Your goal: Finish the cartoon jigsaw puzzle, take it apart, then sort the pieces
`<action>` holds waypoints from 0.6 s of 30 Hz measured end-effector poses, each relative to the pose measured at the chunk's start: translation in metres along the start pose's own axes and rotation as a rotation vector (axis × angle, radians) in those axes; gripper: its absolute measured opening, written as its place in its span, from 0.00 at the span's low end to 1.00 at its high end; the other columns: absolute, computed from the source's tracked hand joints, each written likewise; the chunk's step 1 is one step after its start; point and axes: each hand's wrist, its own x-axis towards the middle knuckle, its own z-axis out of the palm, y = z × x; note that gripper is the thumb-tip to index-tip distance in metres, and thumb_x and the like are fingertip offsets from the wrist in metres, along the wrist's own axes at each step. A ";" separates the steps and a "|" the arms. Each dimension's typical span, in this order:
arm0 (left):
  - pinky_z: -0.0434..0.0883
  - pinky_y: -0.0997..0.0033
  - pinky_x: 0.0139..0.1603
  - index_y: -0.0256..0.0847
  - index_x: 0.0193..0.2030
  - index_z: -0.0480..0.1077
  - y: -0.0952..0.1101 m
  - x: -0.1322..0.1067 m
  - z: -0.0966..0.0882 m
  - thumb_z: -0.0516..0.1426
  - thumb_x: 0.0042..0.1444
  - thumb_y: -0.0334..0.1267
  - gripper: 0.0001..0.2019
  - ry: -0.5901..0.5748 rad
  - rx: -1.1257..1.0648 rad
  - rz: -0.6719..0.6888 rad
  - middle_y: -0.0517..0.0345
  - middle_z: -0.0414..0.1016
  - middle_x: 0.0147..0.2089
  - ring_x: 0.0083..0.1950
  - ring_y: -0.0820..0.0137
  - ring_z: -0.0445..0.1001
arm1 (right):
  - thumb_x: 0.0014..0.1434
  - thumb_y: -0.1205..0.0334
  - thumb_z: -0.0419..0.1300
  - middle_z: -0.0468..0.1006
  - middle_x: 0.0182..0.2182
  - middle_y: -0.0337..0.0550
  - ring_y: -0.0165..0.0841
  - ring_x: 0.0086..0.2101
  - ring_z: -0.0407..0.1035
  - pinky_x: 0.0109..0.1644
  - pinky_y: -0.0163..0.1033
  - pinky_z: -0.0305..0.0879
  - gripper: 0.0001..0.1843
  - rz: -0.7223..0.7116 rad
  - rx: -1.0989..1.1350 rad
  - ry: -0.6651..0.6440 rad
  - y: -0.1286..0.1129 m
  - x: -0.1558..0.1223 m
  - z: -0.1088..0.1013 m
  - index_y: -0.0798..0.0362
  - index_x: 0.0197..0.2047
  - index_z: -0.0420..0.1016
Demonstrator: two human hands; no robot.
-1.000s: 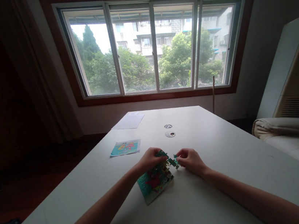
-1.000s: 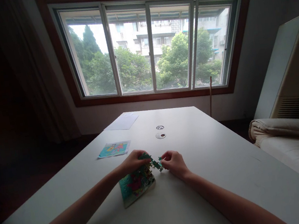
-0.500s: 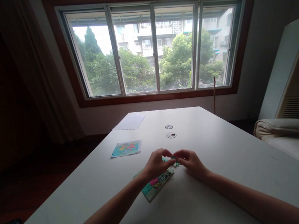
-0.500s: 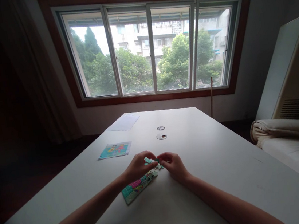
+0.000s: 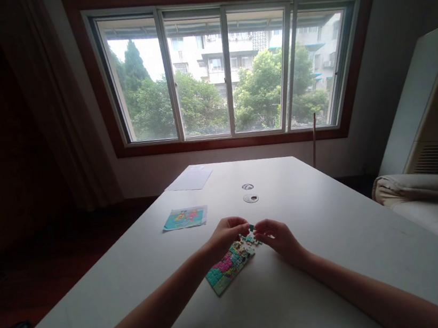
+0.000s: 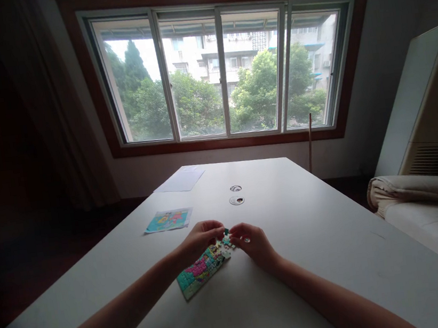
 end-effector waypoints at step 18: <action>0.62 0.67 0.50 0.41 0.38 0.73 -0.033 0.003 -0.017 0.54 0.47 0.32 0.11 0.044 0.530 0.112 0.54 0.73 0.42 0.46 0.64 0.68 | 0.49 0.69 0.57 0.76 0.33 0.42 0.35 0.39 0.65 0.45 0.40 0.60 0.08 -0.101 -0.607 0.015 0.011 -0.001 -0.006 0.51 0.32 0.76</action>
